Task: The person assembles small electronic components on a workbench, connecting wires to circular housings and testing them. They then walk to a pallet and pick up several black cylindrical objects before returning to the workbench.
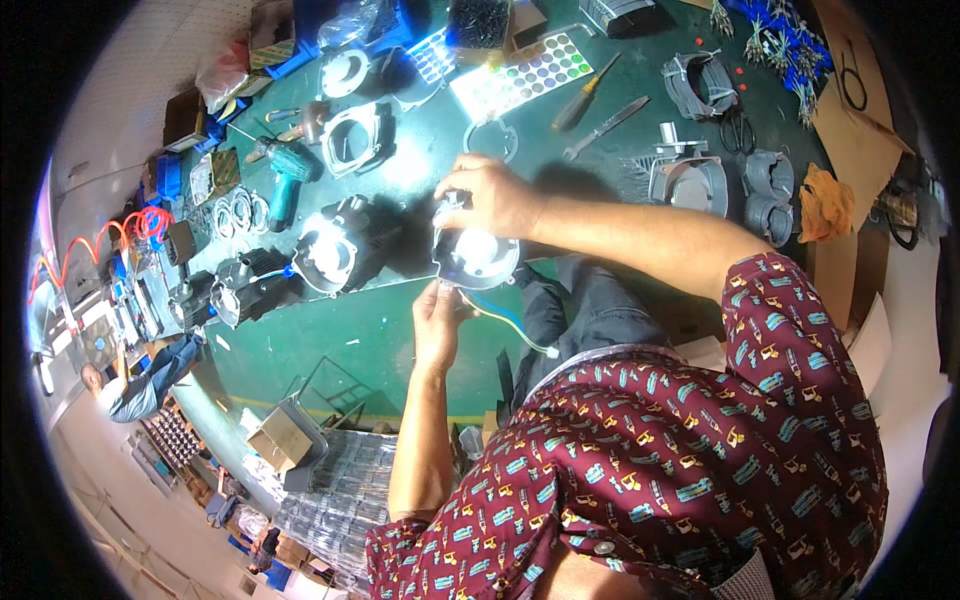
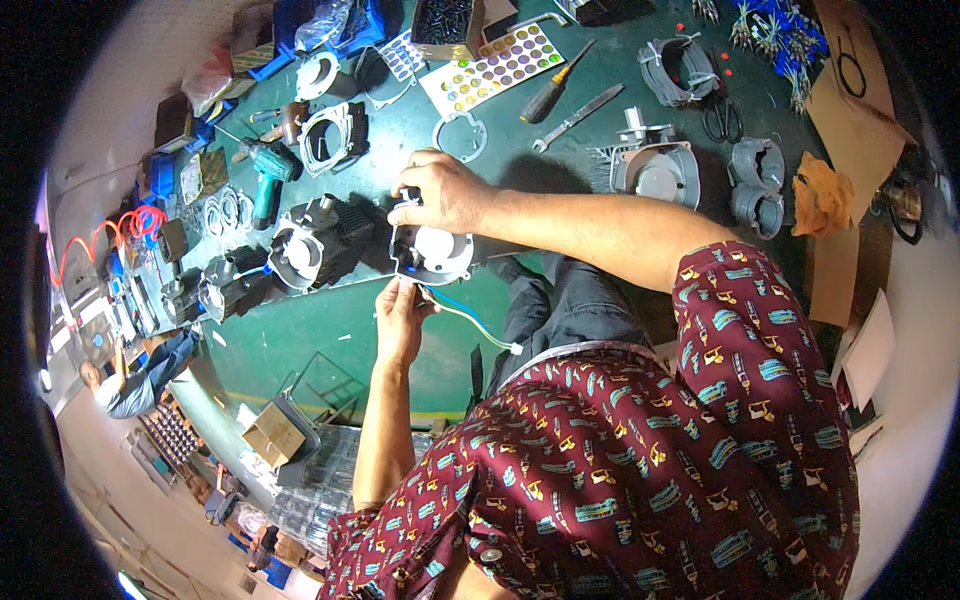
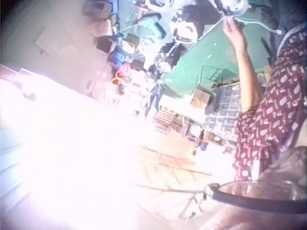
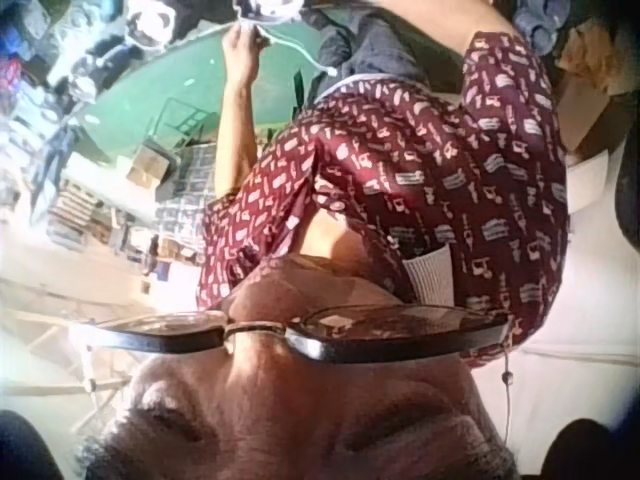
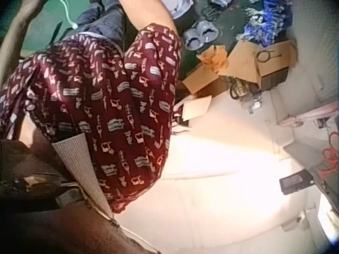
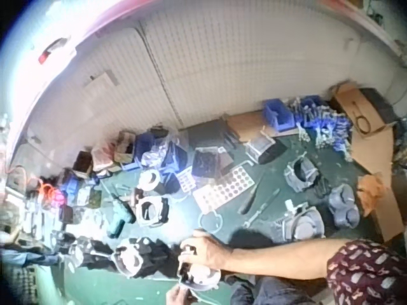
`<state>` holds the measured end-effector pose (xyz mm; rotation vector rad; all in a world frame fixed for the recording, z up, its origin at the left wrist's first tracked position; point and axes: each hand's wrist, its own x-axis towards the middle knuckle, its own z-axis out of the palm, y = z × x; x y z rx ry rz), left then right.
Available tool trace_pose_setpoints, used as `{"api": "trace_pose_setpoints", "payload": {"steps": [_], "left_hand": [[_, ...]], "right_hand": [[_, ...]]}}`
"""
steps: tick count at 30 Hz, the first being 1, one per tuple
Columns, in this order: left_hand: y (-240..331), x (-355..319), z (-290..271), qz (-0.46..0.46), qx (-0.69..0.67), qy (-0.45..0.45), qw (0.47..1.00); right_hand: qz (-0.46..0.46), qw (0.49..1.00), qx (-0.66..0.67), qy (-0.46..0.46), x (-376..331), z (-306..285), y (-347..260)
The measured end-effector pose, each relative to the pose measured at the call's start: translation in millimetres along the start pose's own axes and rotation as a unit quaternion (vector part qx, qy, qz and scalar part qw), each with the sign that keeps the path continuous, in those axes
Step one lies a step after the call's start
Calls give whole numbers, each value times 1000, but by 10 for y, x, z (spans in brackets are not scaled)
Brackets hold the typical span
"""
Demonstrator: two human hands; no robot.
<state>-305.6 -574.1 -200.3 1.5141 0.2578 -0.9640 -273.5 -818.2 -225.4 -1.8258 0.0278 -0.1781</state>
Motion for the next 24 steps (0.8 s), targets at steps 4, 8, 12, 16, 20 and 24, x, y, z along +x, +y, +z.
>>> {"api": "trace_pose_setpoints", "payload": {"steps": [4, 8, 12, 16, 20, 24], "left_hand": [[44, -37, 118, -65, -182, 18, 981], [-82, -102, 119, -68, -147, 57, 985], [61, -267, 100, -81, -103, -25, 991], [260, -350, -304, 73, 126, 80, 986], [695, 94, -1218, 346, 424, 212, 810], [1157, 613, -1829, 378, 639, 167, 649]], "right_hand": [[-78, 996, -24, 25, 78, 57, 36], [-39, 997, -56, -44, 166, 85, -23], [-29, 992, -31, -116, 276, 9, -128], [-45, 987, -83, -127, 250, -97, -139], [3, 979, -182, -90, 103, -468, -215], [17, 951, -308, 3, 42, -520, -567]]}}
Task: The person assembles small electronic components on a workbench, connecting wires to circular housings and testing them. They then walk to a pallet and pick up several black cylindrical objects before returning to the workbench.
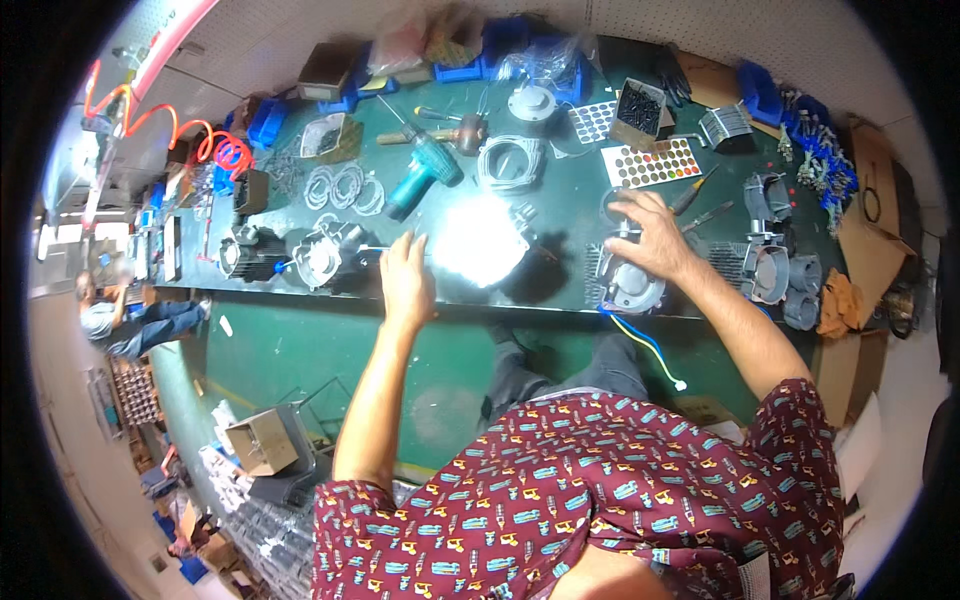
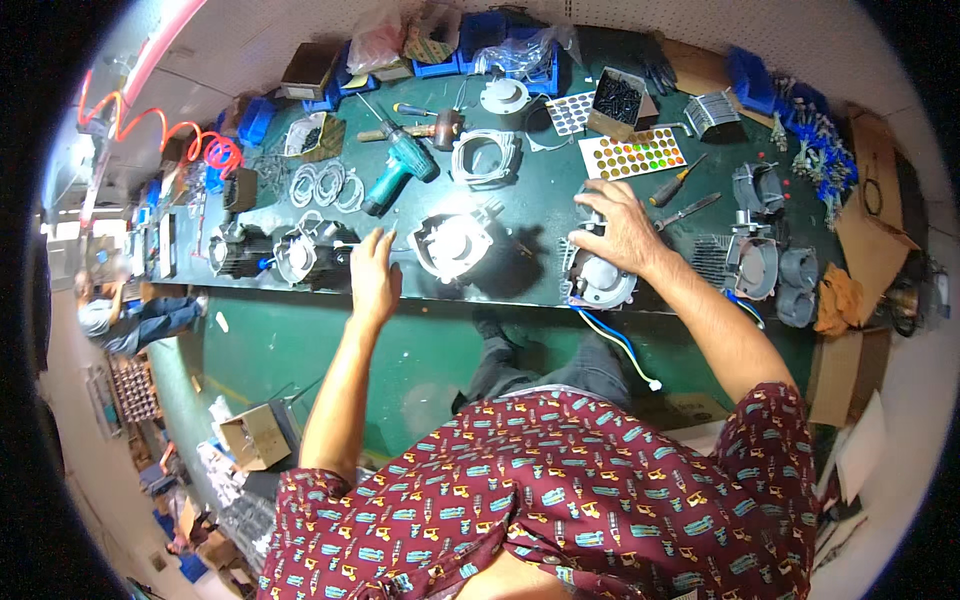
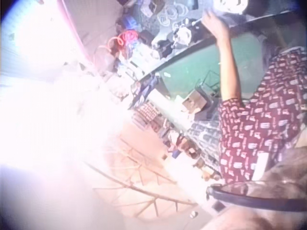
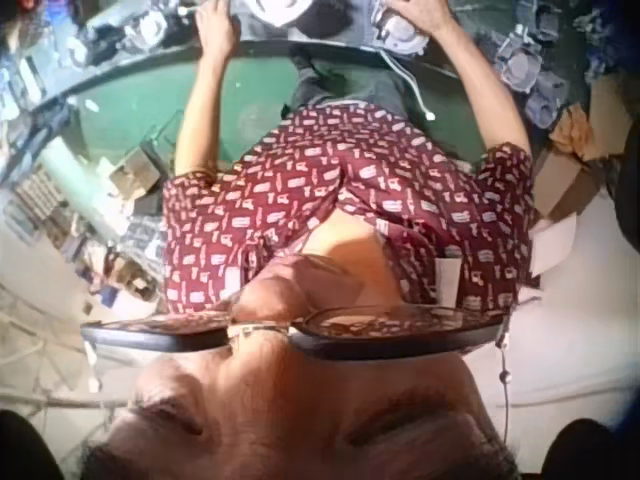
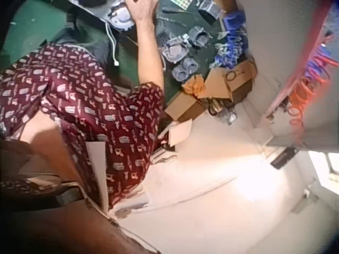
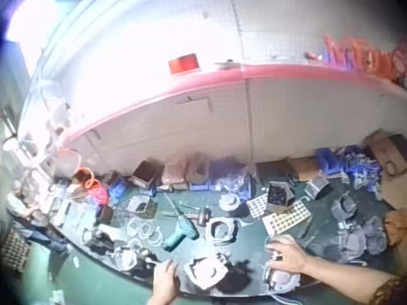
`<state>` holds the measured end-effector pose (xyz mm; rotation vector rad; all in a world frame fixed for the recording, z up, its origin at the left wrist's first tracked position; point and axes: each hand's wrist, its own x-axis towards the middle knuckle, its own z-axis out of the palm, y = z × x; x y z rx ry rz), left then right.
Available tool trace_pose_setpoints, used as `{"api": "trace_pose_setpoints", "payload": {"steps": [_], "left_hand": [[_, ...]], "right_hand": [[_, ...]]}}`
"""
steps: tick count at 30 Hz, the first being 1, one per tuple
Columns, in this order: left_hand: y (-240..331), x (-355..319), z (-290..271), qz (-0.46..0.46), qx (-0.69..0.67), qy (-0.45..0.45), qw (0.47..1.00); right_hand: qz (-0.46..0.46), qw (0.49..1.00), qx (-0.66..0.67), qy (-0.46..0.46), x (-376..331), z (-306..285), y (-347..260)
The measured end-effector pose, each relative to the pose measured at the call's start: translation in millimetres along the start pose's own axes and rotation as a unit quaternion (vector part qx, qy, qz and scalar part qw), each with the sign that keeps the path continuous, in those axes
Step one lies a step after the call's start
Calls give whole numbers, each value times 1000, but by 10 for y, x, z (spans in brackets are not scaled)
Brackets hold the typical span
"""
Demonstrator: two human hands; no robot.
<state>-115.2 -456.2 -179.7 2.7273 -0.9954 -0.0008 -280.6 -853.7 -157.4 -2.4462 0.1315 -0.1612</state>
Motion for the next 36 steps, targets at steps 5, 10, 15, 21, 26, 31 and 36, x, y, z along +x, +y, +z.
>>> {"api": "trace_pose_setpoints", "payload": {"steps": [5, 10, 15, 21, 26, 31, 36], "left_hand": [[27, 466, 218, 49, 107, -248, 962], [158, 621, 51, -3, 6, -335, 942], [17, 392, 167, -66, -228, -269, 933], [35, 63, 391, -195, -489, -232, 818], [275, -54, 226, -296, -636, -213, 680], [338, 162, 401, -315, -659, -251, 635], [257, 295, 449, -330, -778, -300, 442]], "right_hand": [[-4, 988, 109, 113, -32, 50, -793], [286, 867, 382, -143, 10, 1089, -1475], [449, 636, 593, -204, 180, 1832, -1948], [476, 632, 576, -207, 89, 1816, -1910], [223, 914, 313, -131, 15, 1589, -1953], [133, 950, 246, -141, 36, 1661, -1899], [196, 924, 293, -150, 13, 1760, -1939]]}}
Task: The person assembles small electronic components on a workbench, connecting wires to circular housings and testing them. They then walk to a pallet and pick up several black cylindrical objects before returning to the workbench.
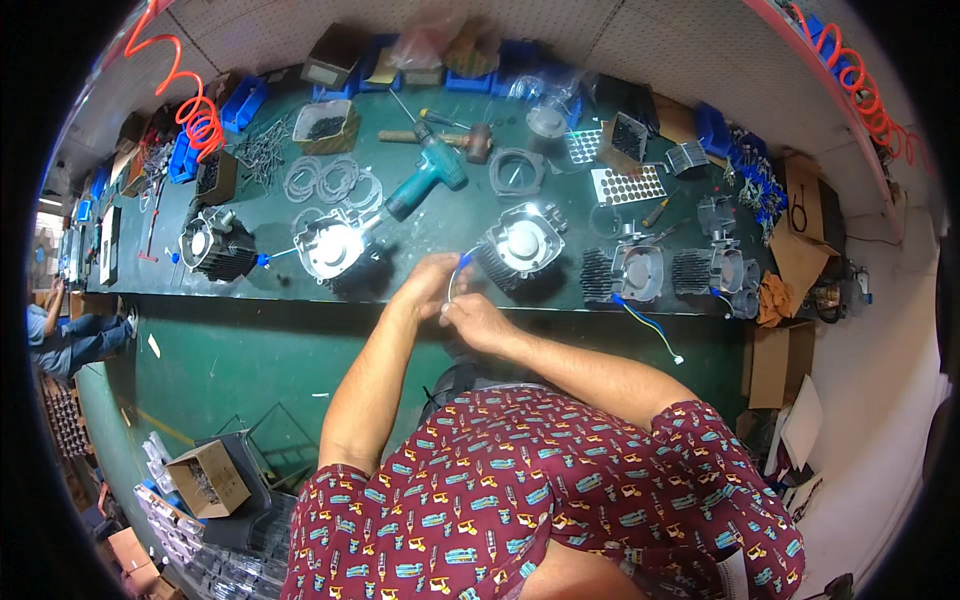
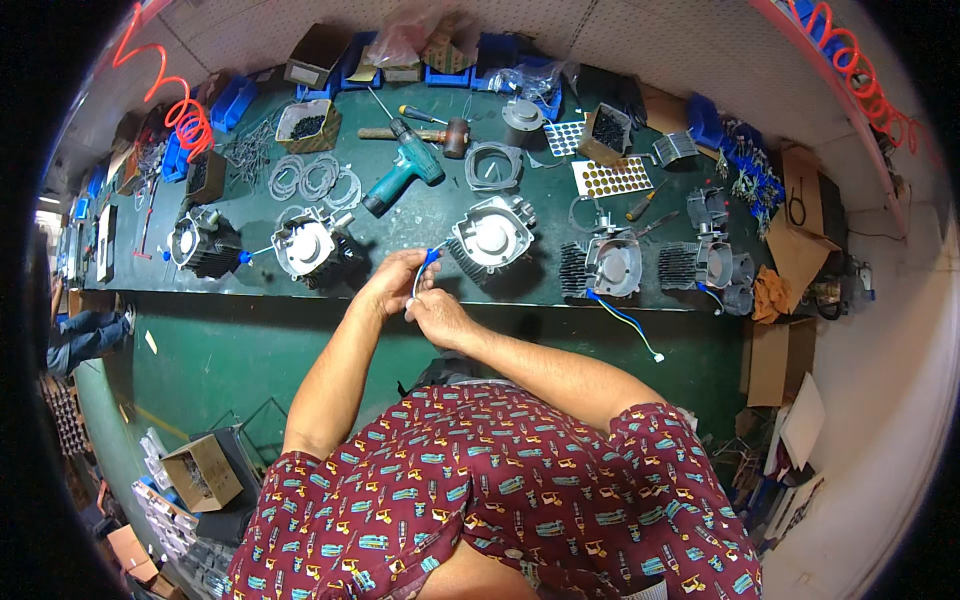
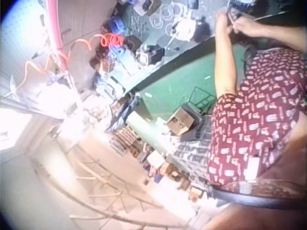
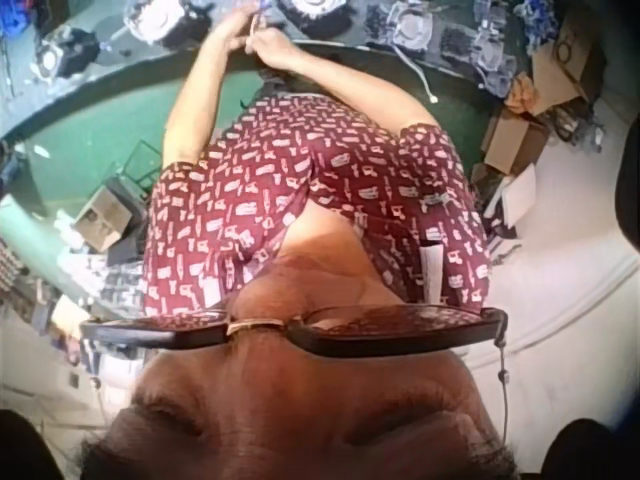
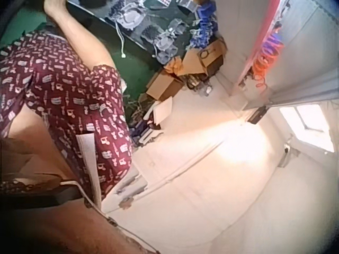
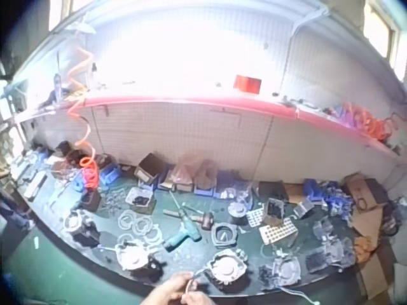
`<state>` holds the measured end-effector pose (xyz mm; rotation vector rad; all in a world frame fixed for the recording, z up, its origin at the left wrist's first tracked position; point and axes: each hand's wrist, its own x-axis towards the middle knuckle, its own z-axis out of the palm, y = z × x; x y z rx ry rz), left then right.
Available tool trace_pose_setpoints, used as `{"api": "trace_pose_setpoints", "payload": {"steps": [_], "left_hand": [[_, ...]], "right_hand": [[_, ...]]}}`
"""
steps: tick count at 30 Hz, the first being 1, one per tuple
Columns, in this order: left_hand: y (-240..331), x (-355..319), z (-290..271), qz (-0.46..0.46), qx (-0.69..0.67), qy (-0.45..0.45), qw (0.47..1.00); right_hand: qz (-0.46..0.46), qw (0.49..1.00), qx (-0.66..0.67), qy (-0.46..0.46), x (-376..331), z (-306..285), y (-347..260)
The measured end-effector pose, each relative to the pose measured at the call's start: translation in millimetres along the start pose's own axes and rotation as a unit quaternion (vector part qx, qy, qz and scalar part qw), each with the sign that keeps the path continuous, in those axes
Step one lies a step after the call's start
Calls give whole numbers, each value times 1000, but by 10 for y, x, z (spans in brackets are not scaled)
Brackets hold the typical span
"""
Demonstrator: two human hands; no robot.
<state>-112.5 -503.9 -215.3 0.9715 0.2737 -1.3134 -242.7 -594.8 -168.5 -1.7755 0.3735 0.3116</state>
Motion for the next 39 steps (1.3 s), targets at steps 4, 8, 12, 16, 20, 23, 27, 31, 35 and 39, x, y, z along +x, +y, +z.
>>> {"api": "trace_pose_setpoints", "payload": {"steps": [4, 8, 12, 16, 20, 23, 27, 31, 35, 39], "left_hand": [[36, -44, 24, 181, 442, 121, 870], [76, 9, 76, 233, 469, 130, 842], [21, 15, 7, 39, -85, 22, 995], [-146, -3, 4, 212, 281, 110, 930], [-95, -118, 161, 323, 522, 243, 751], [-100, -42, 130, 220, 247, 185, 926], [-124, 200, 220, 117, 11, 139, 983], [-159, 377, 282, 108, -37, 88, 990], [-173, 393, 271, 84, -40, 67, 993], [-142, 267, 194, 100, 9, 71, 992]], "right_hand": [[210, 962, 168, -36, -41, 20, -143], [269, 915, 301, -27, -31, 36, -130], [261, 890, 373, -2, -71, 38, -139], [150, 976, 154, 42, -85, -65, -163], [-43, 994, -67, 72, -67, -103, -99], [-46, 987, -154, 27, -122, -197, -308], [-69, 967, -246, 10, -185, -170, -323], [-60, 965, -256, -19, -257, -195, -296], [-57, 960, -271, -33, -326, -290, -219], [-120, 977, -126, 123, -315, -678, -355]]}}
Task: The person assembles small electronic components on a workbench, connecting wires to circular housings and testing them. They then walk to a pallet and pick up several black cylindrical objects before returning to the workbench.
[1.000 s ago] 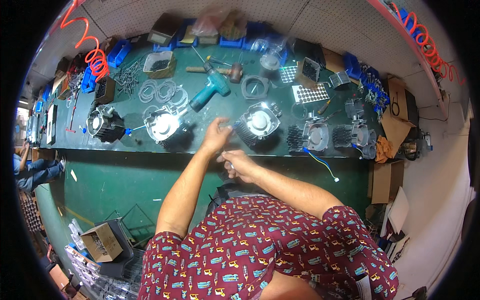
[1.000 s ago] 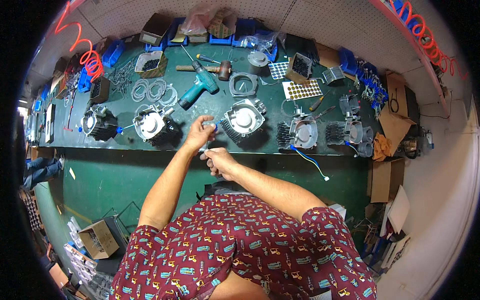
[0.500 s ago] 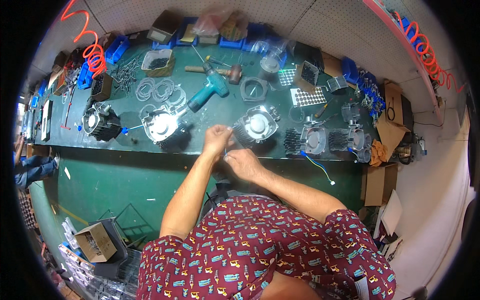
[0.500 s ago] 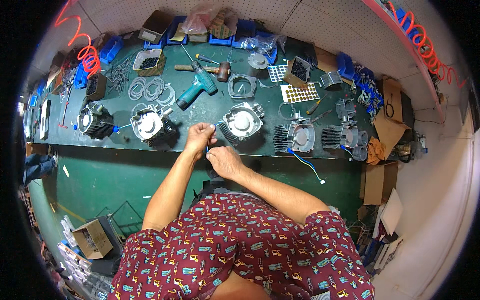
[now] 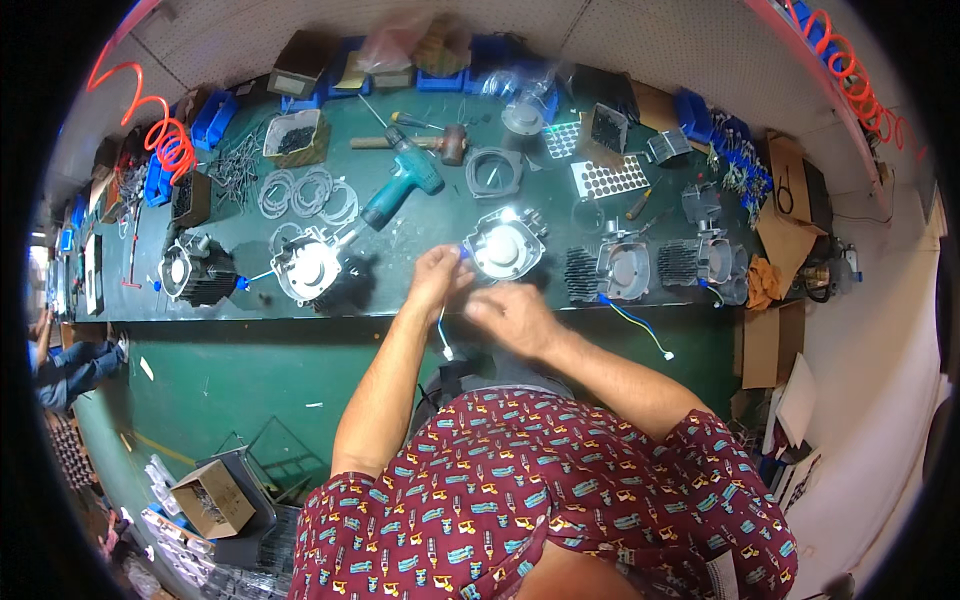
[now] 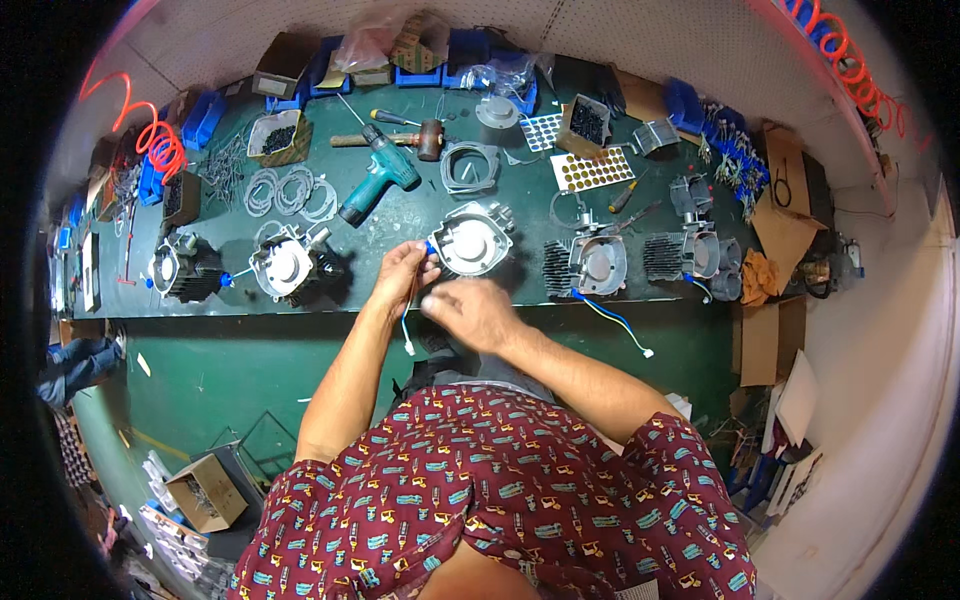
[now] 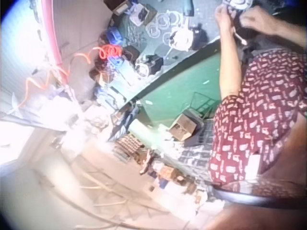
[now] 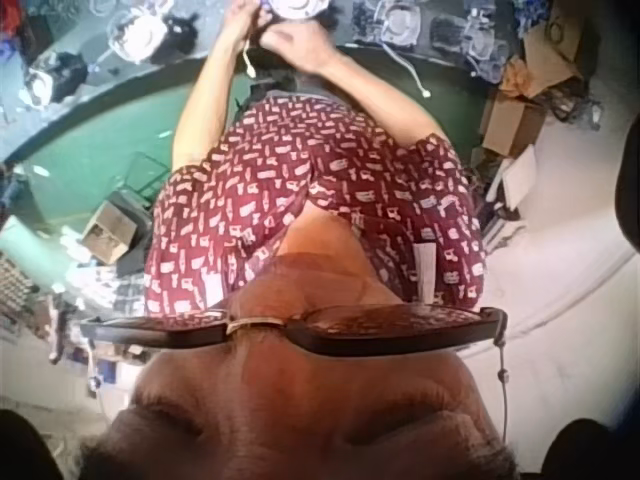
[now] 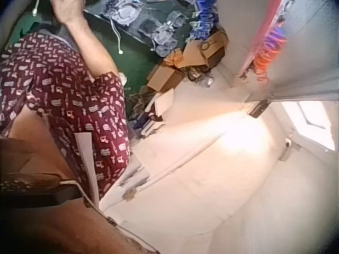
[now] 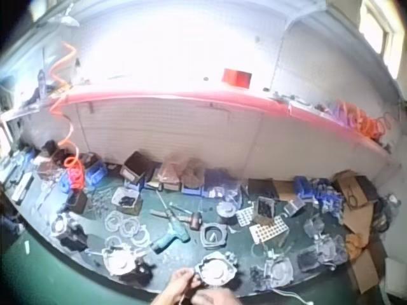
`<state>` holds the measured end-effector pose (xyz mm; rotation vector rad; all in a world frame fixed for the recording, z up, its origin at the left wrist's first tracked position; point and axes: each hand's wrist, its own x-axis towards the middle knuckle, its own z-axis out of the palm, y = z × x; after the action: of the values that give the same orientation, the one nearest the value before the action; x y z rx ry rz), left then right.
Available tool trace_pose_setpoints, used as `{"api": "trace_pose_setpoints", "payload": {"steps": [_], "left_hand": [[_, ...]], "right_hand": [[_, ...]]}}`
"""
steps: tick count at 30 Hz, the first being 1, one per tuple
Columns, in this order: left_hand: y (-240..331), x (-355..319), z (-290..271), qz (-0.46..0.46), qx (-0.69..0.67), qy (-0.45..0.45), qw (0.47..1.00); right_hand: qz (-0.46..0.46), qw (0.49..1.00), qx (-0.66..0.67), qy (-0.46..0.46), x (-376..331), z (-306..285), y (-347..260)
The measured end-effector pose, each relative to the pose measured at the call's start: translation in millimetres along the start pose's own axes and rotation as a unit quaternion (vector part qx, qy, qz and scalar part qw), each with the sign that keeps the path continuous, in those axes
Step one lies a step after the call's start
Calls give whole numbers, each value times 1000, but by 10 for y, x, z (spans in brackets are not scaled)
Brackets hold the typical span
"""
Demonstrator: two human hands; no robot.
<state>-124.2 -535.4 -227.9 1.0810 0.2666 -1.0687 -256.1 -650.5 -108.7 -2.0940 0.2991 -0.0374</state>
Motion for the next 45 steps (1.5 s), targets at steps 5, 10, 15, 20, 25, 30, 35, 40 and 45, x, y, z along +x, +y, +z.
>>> {"api": "trace_pose_setpoints", "payload": {"steps": [5, 10, 15, 20, 25, 30, 35, 40, 45], "left_hand": [[97, -226, -28, 65, 138, 36, 988], [131, -236, -184, 51, 141, 53, 987], [49, -209, -141, 100, 115, 42, 987], [42, -201, -76, 82, 120, 76, 986], [119, -279, -92, 121, 252, 89, 956], [28, -361, -61, 244, 499, 138, 820], [-50, -355, -91, 313, 575, 163, 738], [-52, -363, -46, 238, 421, 159, 861], [54, -377, -42, 172, 394, 138, 892]], "right_hand": [[-31, 952, -146, 266, 581, -450, 585], [0, 984, 60, 166, 931, -239, 994], [2, 985, 92, 146, 944, -257, 1034], [-27, 987, 64, 148, 1005, -274, 1125], [-32, 990, 63, 125, 1085, -288, 1127], [-19, 994, 46, 98, 1098, -310, 1106], [-43, 990, 44, 123, 1091, -279, 1098], [-45, 992, 44, 107, 1069, -367, 1048], [-54, 989, 28, 132, 1058, -341, 1027]]}}
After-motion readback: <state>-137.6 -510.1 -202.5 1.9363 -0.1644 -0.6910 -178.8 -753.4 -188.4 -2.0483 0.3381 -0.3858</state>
